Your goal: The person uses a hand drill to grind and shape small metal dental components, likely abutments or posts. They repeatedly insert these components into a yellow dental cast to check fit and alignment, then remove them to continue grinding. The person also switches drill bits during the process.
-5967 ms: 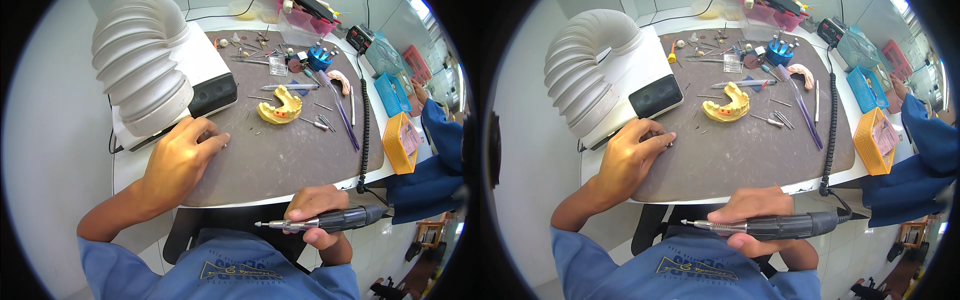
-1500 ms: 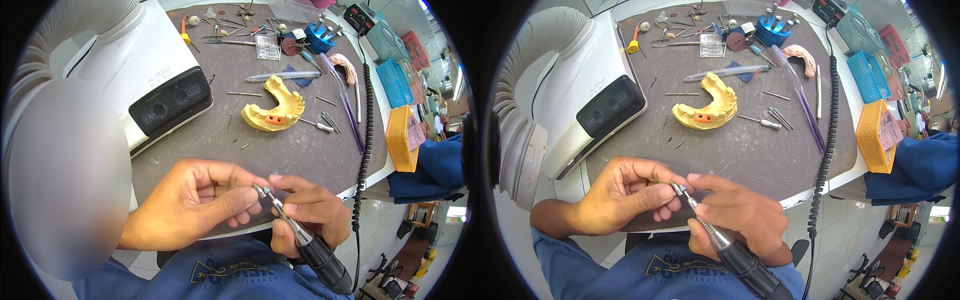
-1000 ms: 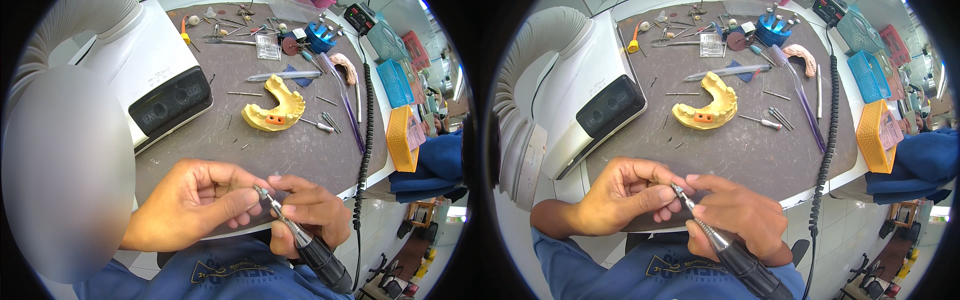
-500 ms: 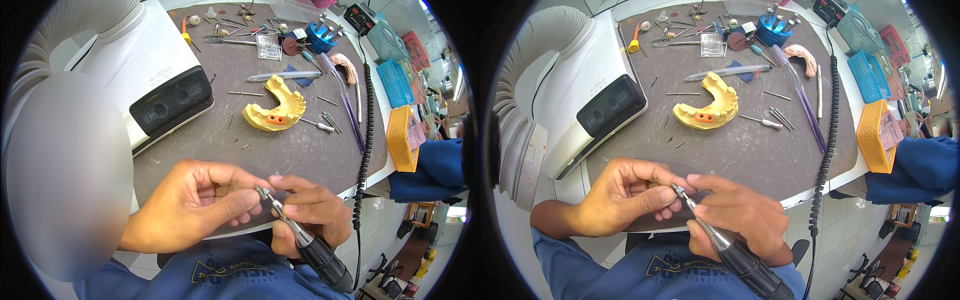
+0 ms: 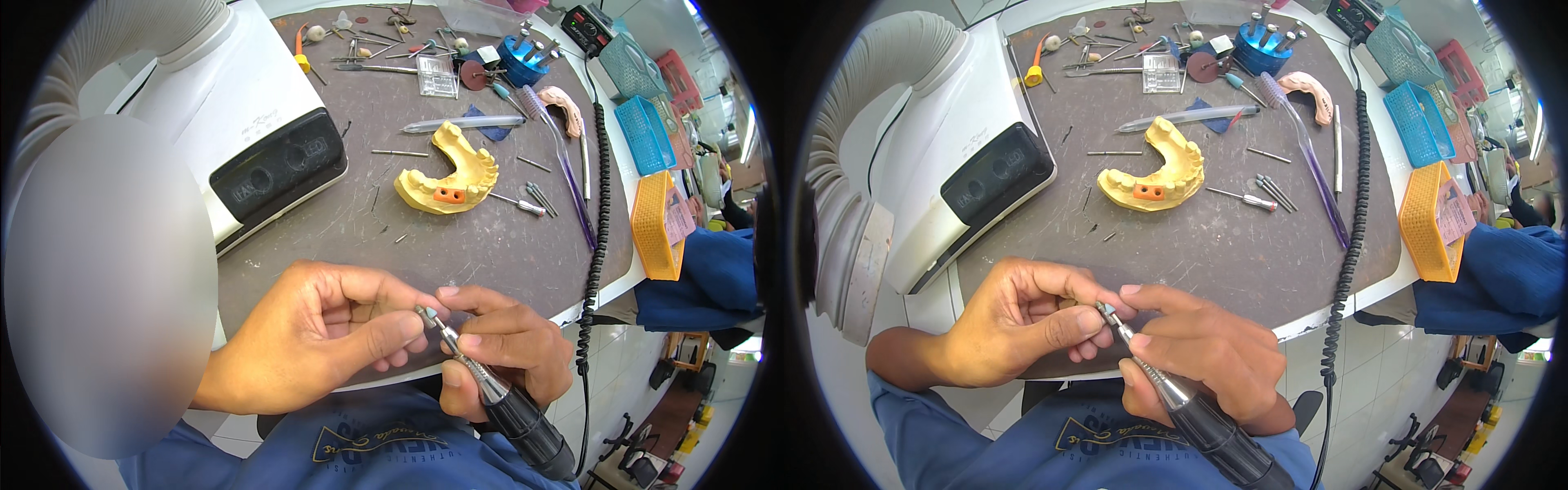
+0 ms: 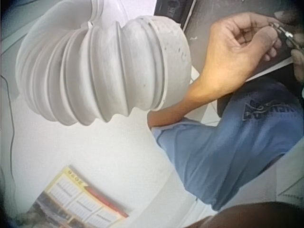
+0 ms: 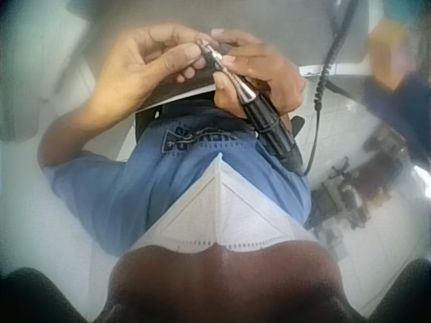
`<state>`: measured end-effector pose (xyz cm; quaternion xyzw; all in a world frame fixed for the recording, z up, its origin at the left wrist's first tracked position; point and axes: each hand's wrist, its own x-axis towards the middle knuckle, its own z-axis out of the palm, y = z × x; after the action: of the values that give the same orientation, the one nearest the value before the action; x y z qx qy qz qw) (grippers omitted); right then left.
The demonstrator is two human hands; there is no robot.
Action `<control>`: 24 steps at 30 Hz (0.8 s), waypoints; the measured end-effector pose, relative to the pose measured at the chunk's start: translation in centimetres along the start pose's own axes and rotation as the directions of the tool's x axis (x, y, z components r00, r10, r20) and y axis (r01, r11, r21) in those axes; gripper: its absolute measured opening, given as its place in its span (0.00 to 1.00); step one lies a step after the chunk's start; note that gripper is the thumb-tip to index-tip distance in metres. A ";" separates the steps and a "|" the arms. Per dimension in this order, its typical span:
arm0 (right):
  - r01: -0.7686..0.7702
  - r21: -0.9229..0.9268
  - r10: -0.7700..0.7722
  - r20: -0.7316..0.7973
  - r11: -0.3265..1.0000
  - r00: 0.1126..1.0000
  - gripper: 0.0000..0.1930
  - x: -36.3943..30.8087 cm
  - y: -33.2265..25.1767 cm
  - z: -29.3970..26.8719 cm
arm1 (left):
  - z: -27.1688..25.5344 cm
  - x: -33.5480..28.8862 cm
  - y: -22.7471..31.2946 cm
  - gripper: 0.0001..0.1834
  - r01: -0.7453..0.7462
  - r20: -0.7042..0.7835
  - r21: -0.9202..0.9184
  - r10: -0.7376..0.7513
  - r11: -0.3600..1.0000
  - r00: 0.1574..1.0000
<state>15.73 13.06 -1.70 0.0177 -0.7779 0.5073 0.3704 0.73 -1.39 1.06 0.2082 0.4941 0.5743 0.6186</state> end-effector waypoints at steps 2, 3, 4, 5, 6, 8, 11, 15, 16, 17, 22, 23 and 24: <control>-0.007 -0.013 0.007 0.003 1.000 1.000 0.13 0.1 -0.1 -0.1 | 0.0 0.0 0.0 0.14 0.000 -0.001 0.006 0.000 1.000 1.000; -0.006 -0.005 0.006 0.001 1.000 1.000 0.13 0.0 0.0 -0.1 | 0.0 0.0 0.0 0.14 0.000 -0.002 0.009 0.000 1.000 1.000; -0.005 0.003 0.005 0.000 1.000 1.000 0.13 0.0 0.0 -0.1 | 0.0 0.0 0.0 0.14 0.000 -0.003 0.013 0.000 1.000 1.000; -0.005 0.008 0.005 -0.003 1.000 1.000 0.13 0.0 0.0 -0.1 | 0.0 0.0 0.0 0.14 -0.001 0.001 0.010 0.001 1.000 1.000; 0.000 0.015 0.000 0.001 1.000 1.000 0.12 0.0 -0.1 -0.1 | 0.0 0.1 0.1 0.14 -0.001 0.005 0.007 0.001 1.000 1.000; 0.010 0.033 -0.011 0.012 0.999 1.000 0.12 0.0 -0.1 -0.2 | 0.1 0.1 0.1 0.14 0.002 0.005 -0.002 -0.002 1.000 1.000; -0.012 0.021 0.011 0.005 1.000 1.000 0.12 0.0 -0.2 -0.2 | 0.0 0.0 0.1 0.14 0.013 0.000 -0.008 -0.013 1.000 1.000; -0.015 0.027 0.014 0.018 1.000 1.000 0.12 0.1 -0.2 -0.1 | 0.0 0.0 0.1 0.14 0.018 -0.009 -0.011 -0.019 1.000 1.000; -0.018 0.032 0.017 0.016 0.999 1.000 0.12 -0.1 -0.1 -0.1 | -0.1 -0.1 0.0 0.14 0.019 -0.017 -0.015 -0.020 1.000 1.000; -0.022 0.030 0.021 0.010 0.999 1.000 0.12 -0.1 -0.1 -0.1 | 0.0 0.0 0.2 0.14 0.021 -0.010 -0.014 -0.021 1.000 1.000; 0.004 0.024 -0.005 0.012 1.000 1.000 0.12 -0.1 0.0 -0.1 | 0.0 -0.1 0.2 0.14 0.028 -0.024 -0.018 -0.028 0.999 0.999; 0.009 0.018 -0.009 0.012 1.000 1.000 0.12 -0.1 0.0 -0.2 | 0.0 0.0 0.3 0.15 0.037 -0.020 -0.012 -0.038 0.999 0.999; 0.003 0.013 -0.003 0.001 1.000 1.000 0.12 -0.1 -0.1 -0.2 | 0.1 0.1 0.5 0.15 0.046 -0.016 -0.006 -0.046 0.999 0.999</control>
<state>15.97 13.16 -1.69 0.0214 -0.7747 0.5119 0.3706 0.52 -1.18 1.46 0.1902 0.5021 0.5629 0.6284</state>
